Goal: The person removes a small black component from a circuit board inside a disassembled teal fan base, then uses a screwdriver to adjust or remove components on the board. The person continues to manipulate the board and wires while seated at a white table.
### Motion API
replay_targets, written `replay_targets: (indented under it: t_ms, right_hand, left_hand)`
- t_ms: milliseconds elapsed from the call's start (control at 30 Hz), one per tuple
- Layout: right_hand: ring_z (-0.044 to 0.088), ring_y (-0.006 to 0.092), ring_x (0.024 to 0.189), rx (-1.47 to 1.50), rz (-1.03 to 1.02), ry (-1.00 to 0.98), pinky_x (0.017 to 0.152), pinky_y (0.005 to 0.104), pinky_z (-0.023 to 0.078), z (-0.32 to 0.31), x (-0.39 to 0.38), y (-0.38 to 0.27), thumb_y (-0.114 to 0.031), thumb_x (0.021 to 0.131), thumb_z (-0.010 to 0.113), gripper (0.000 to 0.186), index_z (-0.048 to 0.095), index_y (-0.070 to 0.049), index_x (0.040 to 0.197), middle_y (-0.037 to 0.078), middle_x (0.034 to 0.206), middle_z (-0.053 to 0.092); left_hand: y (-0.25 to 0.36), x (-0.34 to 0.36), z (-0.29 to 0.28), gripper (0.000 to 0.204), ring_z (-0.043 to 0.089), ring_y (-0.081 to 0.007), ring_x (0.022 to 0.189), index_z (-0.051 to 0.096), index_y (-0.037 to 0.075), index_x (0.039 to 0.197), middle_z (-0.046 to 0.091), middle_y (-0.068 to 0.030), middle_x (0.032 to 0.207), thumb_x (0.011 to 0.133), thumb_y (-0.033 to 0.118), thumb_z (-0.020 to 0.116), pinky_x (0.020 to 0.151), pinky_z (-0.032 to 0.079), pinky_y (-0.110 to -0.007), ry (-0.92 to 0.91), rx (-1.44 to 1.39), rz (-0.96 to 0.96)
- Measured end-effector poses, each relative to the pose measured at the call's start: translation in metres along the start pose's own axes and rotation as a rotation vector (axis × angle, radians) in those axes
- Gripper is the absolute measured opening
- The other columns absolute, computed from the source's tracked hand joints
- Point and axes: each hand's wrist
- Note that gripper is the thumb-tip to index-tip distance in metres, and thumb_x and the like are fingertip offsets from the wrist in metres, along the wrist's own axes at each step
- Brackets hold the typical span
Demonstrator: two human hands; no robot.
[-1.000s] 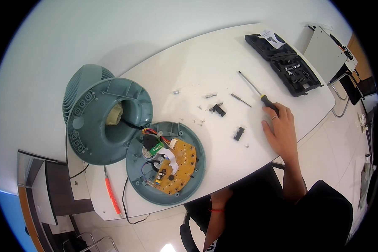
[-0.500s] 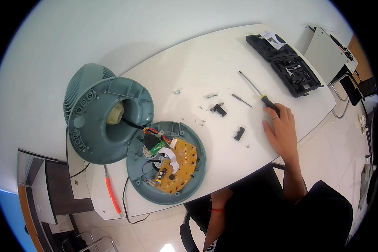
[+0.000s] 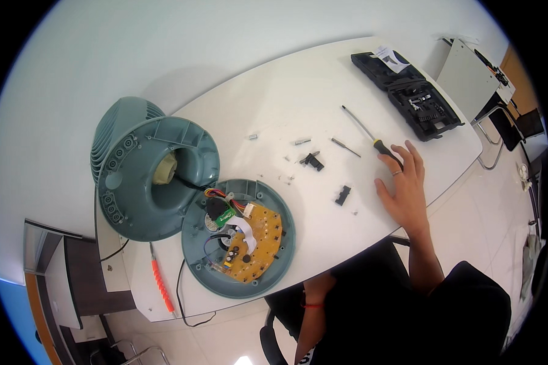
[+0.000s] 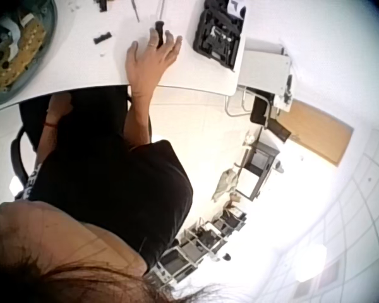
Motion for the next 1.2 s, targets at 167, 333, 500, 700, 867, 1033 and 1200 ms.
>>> replay_targets:
  t_ms: [167,333,500,700,867,1033,1200]
  right_hand:
    - [0.028,0.0410,0.152,0.013,-0.012,0.012,0.120,0.0519,0.029,-0.001,0.000,0.001,-0.012,0.084,0.072,0.045,0.064,-0.007,0.128,0.017,0.147,0.049]
    - [0.028,0.0389,0.152,0.063,-0.002,0.047,0.120,0.0507,0.030,0.000,0.000,0.000,-0.009,0.083,0.072,0.042,0.065,-0.007,0.124,0.016,0.147,0.049]
    - [0.046,0.0380,0.138,0.286,-0.088,0.107,0.112,0.0468,0.040,-0.002,-0.006,-0.004,-0.004,0.083,0.071,0.032,0.069,-0.006,0.115,0.013,0.137,0.058]
    - [0.056,0.0341,0.125,0.380,-0.266,-0.038,0.106,0.0435,0.045,0.003,0.004,-0.031,-0.002,0.087,0.069,0.030,0.071,-0.007,0.117,0.011,0.131,0.065]
    - [0.055,0.0304,0.127,0.226,-0.383,-0.192,0.109,0.0414,0.042,0.012,0.004,-0.033,-0.002,0.090,0.068,0.031,0.072,-0.008,0.120,0.008,0.132,0.066]
    - [0.058,0.0283,0.122,0.269,-0.342,-0.214,0.107,0.0415,0.043,0.009,0.005,-0.035,-0.002,0.088,0.069,0.028,0.073,-0.007,0.115,0.007,0.122,0.068]
    - [0.066,0.0275,0.103,0.416,-0.335,-0.212,0.092,0.0374,0.052,0.007,-0.002,-0.044,0.002,0.086,0.071,0.023,0.074,-0.004,0.108,0.010,0.109,0.069]
  left_hand:
    - [0.001,0.001,-0.001,0.034,0.069,-0.0397,0.106,0.076,0.002,0.101,0.073,-0.0202,0.108,0.073,0.018,0.065,0.097,0.053,-0.050,-0.049,-0.020,-0.030]
    - [-0.003,0.002,0.002,0.037,0.067,-0.0407,0.110,0.075,0.002,0.105,0.072,-0.0215,0.114,0.074,0.019,0.065,0.097,0.053,-0.051,-0.055,-0.038,-0.036]
    - [-0.005,-0.001,0.002,0.036,0.068,-0.0407,0.109,0.075,0.002,0.104,0.073,-0.0218,0.112,0.075,0.020,0.065,0.098,0.053,-0.051,-0.044,-0.020,-0.015]
    - [-0.002,0.000,-0.004,0.033,0.069,-0.0407,0.105,0.075,0.002,0.101,0.074,-0.0216,0.109,0.075,0.020,0.065,0.093,0.055,-0.051,-0.125,-0.035,-0.048]
    - [-0.002,0.001,0.000,0.030,0.070,-0.0402,0.105,0.077,0.002,0.096,0.074,-0.0223,0.108,0.075,0.021,0.065,0.093,0.055,-0.050,-0.100,-0.025,-0.070]
    - [0.000,0.004,-0.003,0.028,0.070,-0.0395,0.102,0.078,0.003,0.091,0.075,-0.0214,0.103,0.075,0.023,0.066,0.094,0.055,-0.049,-0.120,-0.011,-0.054]
    - [-0.002,0.003,0.005,0.028,0.071,-0.0388,0.101,0.079,0.004,0.091,0.076,-0.0198,0.101,0.075,0.024,0.067,0.095,0.055,-0.048,-0.129,0.007,-0.050]
Point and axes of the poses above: each hand's wrist, its own x-axis towards the middle knuckle, its own z-axis out of the palm, y = z × x
